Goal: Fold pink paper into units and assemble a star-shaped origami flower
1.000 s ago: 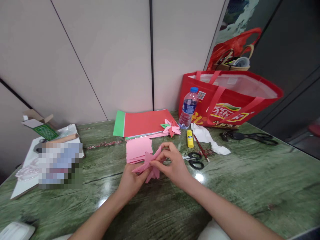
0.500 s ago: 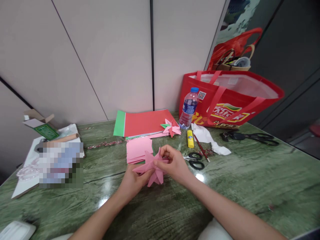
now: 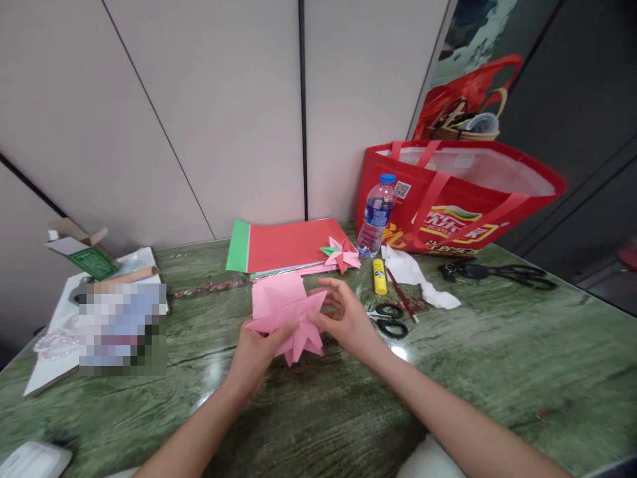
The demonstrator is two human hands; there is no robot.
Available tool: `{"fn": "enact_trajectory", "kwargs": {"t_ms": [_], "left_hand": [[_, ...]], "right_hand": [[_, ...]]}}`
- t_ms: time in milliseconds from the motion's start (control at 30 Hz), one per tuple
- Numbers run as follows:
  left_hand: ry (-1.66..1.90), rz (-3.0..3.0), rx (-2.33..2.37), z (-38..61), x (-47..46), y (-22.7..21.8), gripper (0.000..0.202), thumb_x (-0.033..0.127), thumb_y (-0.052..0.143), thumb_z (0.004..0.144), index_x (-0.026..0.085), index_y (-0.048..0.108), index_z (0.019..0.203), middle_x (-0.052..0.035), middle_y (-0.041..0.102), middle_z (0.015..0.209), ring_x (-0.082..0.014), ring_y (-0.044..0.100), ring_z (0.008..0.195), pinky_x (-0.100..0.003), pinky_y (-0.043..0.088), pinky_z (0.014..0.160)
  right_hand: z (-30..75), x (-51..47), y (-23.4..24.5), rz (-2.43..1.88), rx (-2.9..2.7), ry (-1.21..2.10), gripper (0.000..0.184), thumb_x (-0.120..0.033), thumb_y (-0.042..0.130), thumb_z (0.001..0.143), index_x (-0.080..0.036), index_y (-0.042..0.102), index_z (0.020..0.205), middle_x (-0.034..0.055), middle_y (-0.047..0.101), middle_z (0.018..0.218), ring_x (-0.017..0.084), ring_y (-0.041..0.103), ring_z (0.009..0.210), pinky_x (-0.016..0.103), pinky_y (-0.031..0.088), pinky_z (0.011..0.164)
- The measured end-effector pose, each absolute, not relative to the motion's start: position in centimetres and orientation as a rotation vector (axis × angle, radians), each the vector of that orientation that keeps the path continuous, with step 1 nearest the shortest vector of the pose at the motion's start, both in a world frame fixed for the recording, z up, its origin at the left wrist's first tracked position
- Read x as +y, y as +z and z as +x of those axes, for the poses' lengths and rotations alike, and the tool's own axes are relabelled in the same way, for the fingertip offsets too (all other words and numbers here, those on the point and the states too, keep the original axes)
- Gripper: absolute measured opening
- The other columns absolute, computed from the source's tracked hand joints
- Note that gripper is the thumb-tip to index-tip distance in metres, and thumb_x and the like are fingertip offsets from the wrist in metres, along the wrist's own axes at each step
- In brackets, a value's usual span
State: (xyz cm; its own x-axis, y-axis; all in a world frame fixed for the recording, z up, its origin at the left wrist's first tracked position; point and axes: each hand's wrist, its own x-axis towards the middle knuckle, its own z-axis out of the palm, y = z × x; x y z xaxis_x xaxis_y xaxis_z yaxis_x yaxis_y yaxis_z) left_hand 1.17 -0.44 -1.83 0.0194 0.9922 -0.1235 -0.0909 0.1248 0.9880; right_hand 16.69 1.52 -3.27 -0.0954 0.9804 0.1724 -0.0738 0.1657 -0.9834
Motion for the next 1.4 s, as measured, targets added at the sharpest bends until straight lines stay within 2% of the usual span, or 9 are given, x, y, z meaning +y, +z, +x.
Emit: {"fn": "enact_trajectory", "kwargs": {"t_ms": [167, 400, 633, 733, 933, 1067, 1200, 1267, 1400], "left_hand": [[1.257, 0.959, 1.097, 1.2, -0.4, -1.6, 0.028, 0.024, 0.071, 0.061, 0.009, 0.067, 0.084, -0.0100, 0.069, 0.086, -0.0216, 0.061, 0.079, -0.034, 0.046, 0.077], [1.183, 1.128, 1.090, 1.1, -0.6, -1.6, 0.027, 0.028, 0.068, 0.065, 0.011, 0.067, 0.086, -0.0091, 0.069, 0.087, -0.0220, 0.060, 0.080, -0.032, 0.046, 0.074], [1.136, 1.167, 0.884, 0.7, -0.5, -0.7, 0.034, 0.031, 0.062, 0.072, 0.014, 0.065, 0.101, -0.0087, 0.067, 0.100, -0.0234, 0.056, 0.095, -0.034, 0.040, 0.087], [1.104, 1.156, 0.836, 0.8, -0.4, -0.7, 0.032, 0.033, 0.058, 0.075, 0.013, 0.067, 0.098, -0.0099, 0.067, 0.097, -0.0229, 0.057, 0.093, -0.033, 0.040, 0.086], [1.084, 1.024, 0.907, 0.7, -0.4, -0.5, 0.026, 0.035, 0.063, 0.070, 0.010, 0.069, 0.076, -0.0069, 0.068, 0.071, -0.0177, 0.058, 0.068, -0.028, 0.044, 0.068], [1.025, 0.982, 0.926, 0.5, -0.5, -0.6, 0.021, 0.026, 0.069, 0.065, 0.013, 0.069, 0.082, -0.0062, 0.069, 0.078, -0.0173, 0.059, 0.073, -0.028, 0.044, 0.071], [0.983, 1.080, 0.988, 0.3, -0.4, -1.1, 0.018, 0.024, 0.067, 0.066, 0.012, 0.068, 0.080, -0.0059, 0.068, 0.078, -0.0172, 0.058, 0.074, -0.029, 0.044, 0.074], [0.978, 1.193, 1.057, 0.2, -0.3, -1.5, 0.016, 0.026, 0.066, 0.067, 0.012, 0.067, 0.075, -0.0050, 0.067, 0.073, -0.0169, 0.057, 0.071, -0.028, 0.044, 0.071], [0.993, 1.438, 1.251, 0.2, -0.2, -1.8, 0.021, 0.031, 0.063, 0.068, 0.012, 0.063, 0.059, -0.0019, 0.061, 0.057, -0.0147, 0.052, 0.059, -0.024, 0.041, 0.060]], "right_hand": [[16.0, 1.2, -3.7, -0.902, -1.232, 1.438, 0.048, -0.023, 0.069, 0.062, -0.021, 0.044, 0.102, 0.0050, 0.063, 0.095, 0.018, 0.062, 0.084, 0.033, 0.049, 0.074], [16.3, 1.2, -3.1, -0.884, -0.914, 1.574, 0.058, -0.020, 0.074, 0.056, -0.019, 0.042, 0.105, -0.0008, 0.067, 0.071, 0.016, 0.064, 0.065, 0.030, 0.051, 0.064], [16.9, 2.0, -3.1, -0.880, -0.816, 1.505, 0.049, -0.025, 0.073, 0.058, -0.018, 0.047, 0.099, -0.0011, 0.067, 0.067, 0.012, 0.061, 0.056, 0.022, 0.047, 0.053], [16.9, 2.1, -3.1, -0.868, -0.865, 1.484, 0.041, -0.027, 0.071, 0.060, -0.017, 0.051, 0.095, 0.0001, 0.067, 0.070, 0.012, 0.060, 0.057, 0.022, 0.046, 0.053], [16.9, 1.9, -3.5, -0.790, -1.037, 1.484, 0.035, -0.026, 0.068, 0.065, -0.018, 0.052, 0.095, 0.0016, 0.066, 0.080, 0.014, 0.062, 0.069, 0.026, 0.048, 0.063], [17.0, 1.8, -3.5, -0.793, -1.192, 1.490, 0.032, -0.022, 0.065, 0.067, -0.018, 0.051, 0.095, 0.0013, 0.065, 0.081, 0.015, 0.062, 0.074, 0.027, 0.047, 0.068], [17.1, 1.6, -3.2, -0.851, -1.374, 1.331, 0.023, -0.020, 0.061, 0.070, -0.017, 0.051, 0.091, 0.0019, 0.061, 0.084, 0.015, 0.059, 0.079, 0.026, 0.046, 0.068], [16.9, 1.5, -3.3, -0.875, -1.432, 1.230, 0.026, -0.019, 0.059, 0.071, -0.018, 0.049, 0.095, 0.0024, 0.060, 0.088, 0.015, 0.058, 0.081, 0.027, 0.046, 0.070], [16.7, 1.3, -3.7, -0.975, -1.471, 1.027, 0.046, -0.019, 0.062, 0.069, -0.021, 0.041, 0.110, 0.0029, 0.055, 0.093, 0.016, 0.056, 0.083, 0.028, 0.048, 0.069]]}}
